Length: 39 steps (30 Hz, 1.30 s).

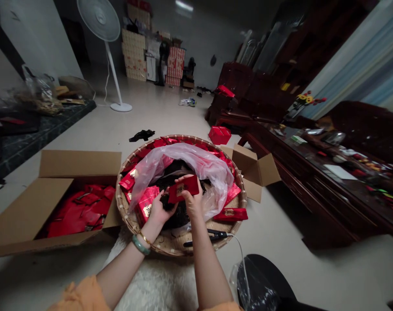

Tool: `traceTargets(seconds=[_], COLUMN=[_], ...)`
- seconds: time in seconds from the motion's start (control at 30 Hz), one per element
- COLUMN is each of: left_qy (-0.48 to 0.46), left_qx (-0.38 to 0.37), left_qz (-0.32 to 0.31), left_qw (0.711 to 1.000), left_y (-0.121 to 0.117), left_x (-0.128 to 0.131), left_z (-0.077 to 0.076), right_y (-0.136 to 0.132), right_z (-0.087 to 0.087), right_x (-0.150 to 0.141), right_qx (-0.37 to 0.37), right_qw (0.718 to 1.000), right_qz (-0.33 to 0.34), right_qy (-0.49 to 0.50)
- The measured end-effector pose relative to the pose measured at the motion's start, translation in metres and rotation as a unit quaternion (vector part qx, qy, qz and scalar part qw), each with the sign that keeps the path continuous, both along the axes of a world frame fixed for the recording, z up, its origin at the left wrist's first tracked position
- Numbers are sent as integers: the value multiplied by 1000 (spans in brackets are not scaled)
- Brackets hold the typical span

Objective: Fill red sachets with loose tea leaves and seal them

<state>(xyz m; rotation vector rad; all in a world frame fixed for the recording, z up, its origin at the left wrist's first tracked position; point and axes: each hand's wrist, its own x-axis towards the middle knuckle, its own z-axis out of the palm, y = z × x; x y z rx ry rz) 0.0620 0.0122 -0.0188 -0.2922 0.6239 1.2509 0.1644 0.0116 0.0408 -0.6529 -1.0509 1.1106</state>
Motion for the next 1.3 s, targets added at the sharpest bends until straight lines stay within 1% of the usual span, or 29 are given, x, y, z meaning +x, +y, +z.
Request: traceTargets(seconds=[0.1, 0.23, 0.3, 0.4, 0.5, 0.57, 0.67, 0.73, 0.8, 0.93, 1.0, 1.1, 1.13, 1.17, 1.23, 1.27, 1.3], left_qy=[-29, -57, -58, -41, 13, 82, 192, 235, 255, 261, 278, 339, 368, 402, 483, 528, 574], left_qx=[10, 37, 36, 30, 55, 75, 106, 133, 150, 152, 162, 180, 183, 184, 197, 211, 233], left_qz=[11, 20, 13, -17, -66, -105, -151, -169, -179, -179, -183, -204, -210, -213, -212, -209, -210], left_qw=[999, 997, 998, 999, 996, 988, 964, 948, 938, 936, 929, 901, 887, 871, 826, 796, 757], left_y=[1, -1, -2, -1, 1, 2, 2, 3, 3, 1, 0, 1, 3, 5, 10, 13, 16], left_x=[1, 0, -1, -3, -3, -3, -4, -7, -9, -10, -10, -11, -13, -15, -23, -27, -30], left_z=[-3, -7, -7, -4, 4, 10, 14, 12, 10, 9, 11, 13, 14, 15, 20, 24, 29], right_y=[0, 1, 3, 5, 7, 9, 12, 14, 15, 14, 13, 14, 13, 12, 7, 3, -1], right_z=[0, 0, -4, -16, -31, -42, -56, -63, -67, -70, -70, -70, -69, -66, -56, -49, -39], right_x=[4, 12, 16, 19, 17, 15, 15, 14, 13, 8, 6, 7, 10, 13, 22, 27, 32], right_qx=[0, -31, -44, -77, -111, -127, -137, -136, -136, -153, -157, -153, -154, -151, -122, -91, -47], right_qw=[998, 986, 979, 969, 961, 954, 944, 942, 940, 935, 938, 944, 945, 947, 955, 957, 959], right_qz=[-22, -53, -56, -51, -70, -85, -93, -90, -87, -81, -74, -61, -66, -86, -171, -222, -263], right_qy=[63, 153, 192, 228, 243, 258, 287, 295, 300, 310, 301, 287, 281, 269, 211, 160, 92])
